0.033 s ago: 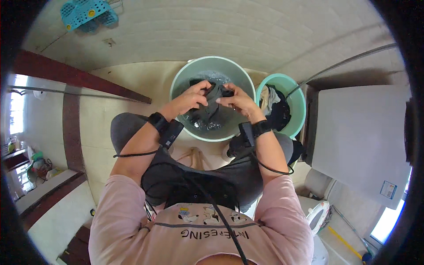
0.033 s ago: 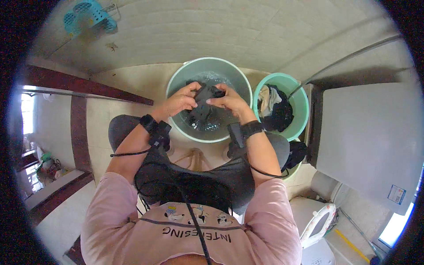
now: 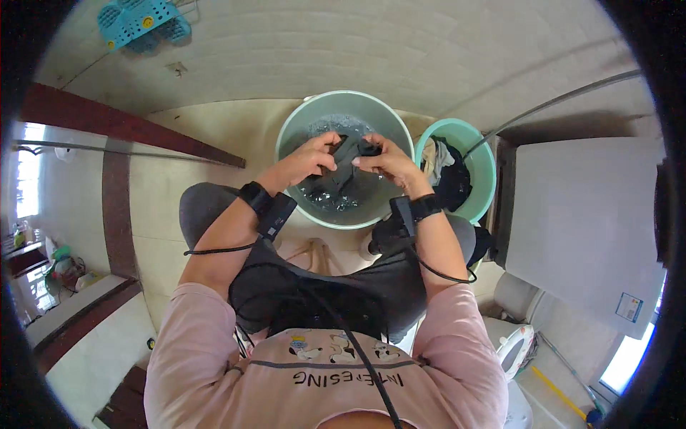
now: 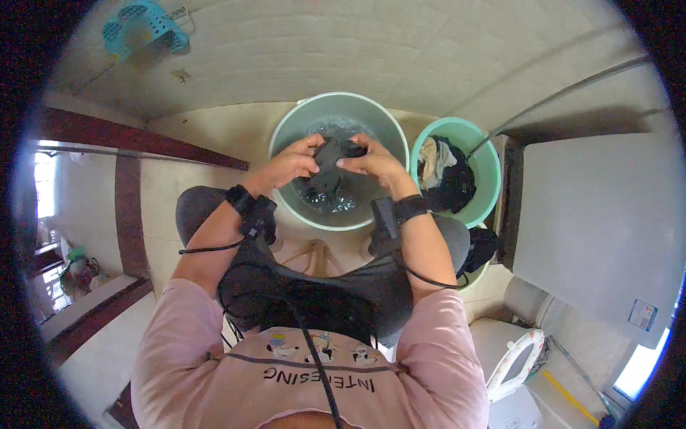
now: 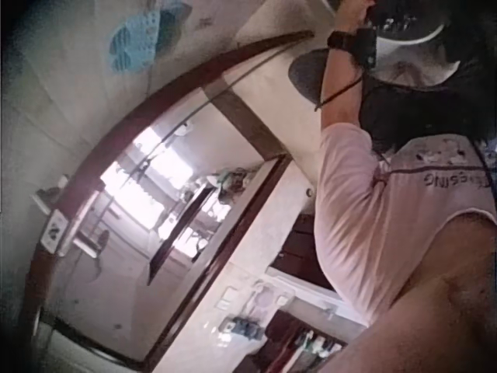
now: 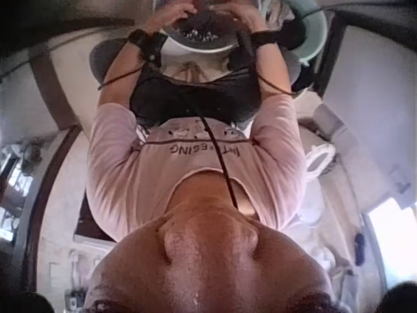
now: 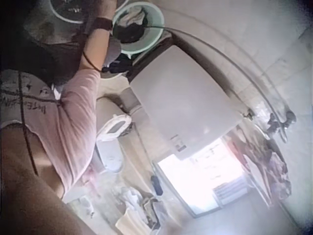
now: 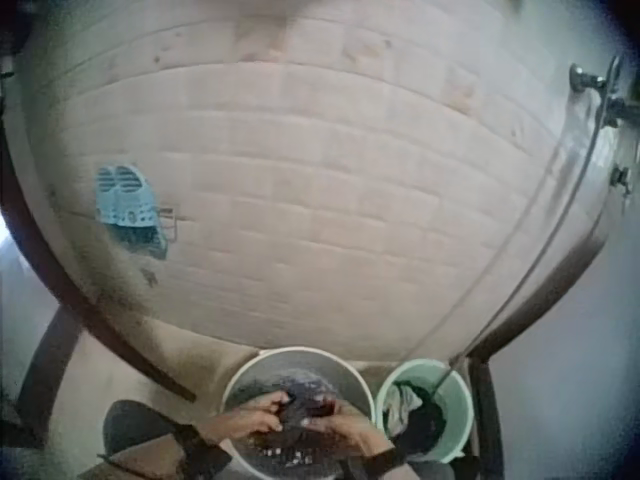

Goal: The person hand-washes a white cloth and a dark garment in a bucket of soapy water by rubbing and squeezing the fabric.

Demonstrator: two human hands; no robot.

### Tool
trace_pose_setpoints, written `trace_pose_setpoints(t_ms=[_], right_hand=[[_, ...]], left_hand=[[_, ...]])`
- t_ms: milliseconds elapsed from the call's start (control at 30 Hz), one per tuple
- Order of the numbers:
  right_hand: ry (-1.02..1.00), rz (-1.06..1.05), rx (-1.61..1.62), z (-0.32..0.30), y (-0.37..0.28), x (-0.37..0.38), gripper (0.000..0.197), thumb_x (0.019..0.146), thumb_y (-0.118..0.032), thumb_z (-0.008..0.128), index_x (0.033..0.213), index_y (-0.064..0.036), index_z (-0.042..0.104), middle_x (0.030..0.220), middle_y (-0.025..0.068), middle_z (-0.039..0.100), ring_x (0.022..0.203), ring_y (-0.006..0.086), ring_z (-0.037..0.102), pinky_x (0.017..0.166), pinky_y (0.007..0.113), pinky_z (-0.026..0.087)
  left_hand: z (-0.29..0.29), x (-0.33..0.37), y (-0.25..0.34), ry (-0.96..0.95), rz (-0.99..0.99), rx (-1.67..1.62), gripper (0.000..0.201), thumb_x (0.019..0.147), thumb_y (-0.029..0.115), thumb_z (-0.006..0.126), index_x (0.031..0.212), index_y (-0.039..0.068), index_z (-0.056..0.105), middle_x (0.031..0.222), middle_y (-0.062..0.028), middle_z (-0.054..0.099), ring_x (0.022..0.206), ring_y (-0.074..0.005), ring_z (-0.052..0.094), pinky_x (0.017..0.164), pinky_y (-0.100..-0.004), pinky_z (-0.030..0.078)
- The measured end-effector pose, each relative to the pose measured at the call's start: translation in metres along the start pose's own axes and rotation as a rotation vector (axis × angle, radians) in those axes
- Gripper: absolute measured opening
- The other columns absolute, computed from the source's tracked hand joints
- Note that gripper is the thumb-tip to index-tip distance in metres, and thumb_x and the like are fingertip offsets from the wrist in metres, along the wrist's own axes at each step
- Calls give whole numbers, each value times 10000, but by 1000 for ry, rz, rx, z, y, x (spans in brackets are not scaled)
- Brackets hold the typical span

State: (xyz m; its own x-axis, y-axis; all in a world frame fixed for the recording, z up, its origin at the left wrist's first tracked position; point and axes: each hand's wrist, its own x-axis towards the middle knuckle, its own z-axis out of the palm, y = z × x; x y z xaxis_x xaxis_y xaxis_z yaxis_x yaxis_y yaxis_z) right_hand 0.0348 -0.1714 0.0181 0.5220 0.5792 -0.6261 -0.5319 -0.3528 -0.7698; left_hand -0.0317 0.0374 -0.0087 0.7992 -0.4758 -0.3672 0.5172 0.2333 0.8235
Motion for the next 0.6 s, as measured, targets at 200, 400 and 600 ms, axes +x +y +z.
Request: trace_pose_setpoints(t_ms=[200,400,600], right_hand=[[191,-181,197,-35,-15,-26,121,775,-111,616,876,-72,561,827,-12,519,741,104,533,710,238,485],[286,-417,413,-51,-25,-50,86,838,-115,520,894,-56,548,864,20,513,833,131,504,805,369,475],[200,-469,1025,-78,-16,-53,116,789,-55,494,874,7,543,891,92,522,848,276,501,922,549,331]], left_hand=[[-2,-4,17,343,-25,-25,295,741,183,578,1001,84,480,1001,-47,462,934,-164,471,768,-312,412],[-37,7,-3,690,302,284,182,709,201,603,726,73,475,637,32,433,603,-81,416,530,-227,329],[-59,3,9,742,420,-98,125,641,49,569,642,86,450,605,28,401,578,-85,376,554,-223,321]])
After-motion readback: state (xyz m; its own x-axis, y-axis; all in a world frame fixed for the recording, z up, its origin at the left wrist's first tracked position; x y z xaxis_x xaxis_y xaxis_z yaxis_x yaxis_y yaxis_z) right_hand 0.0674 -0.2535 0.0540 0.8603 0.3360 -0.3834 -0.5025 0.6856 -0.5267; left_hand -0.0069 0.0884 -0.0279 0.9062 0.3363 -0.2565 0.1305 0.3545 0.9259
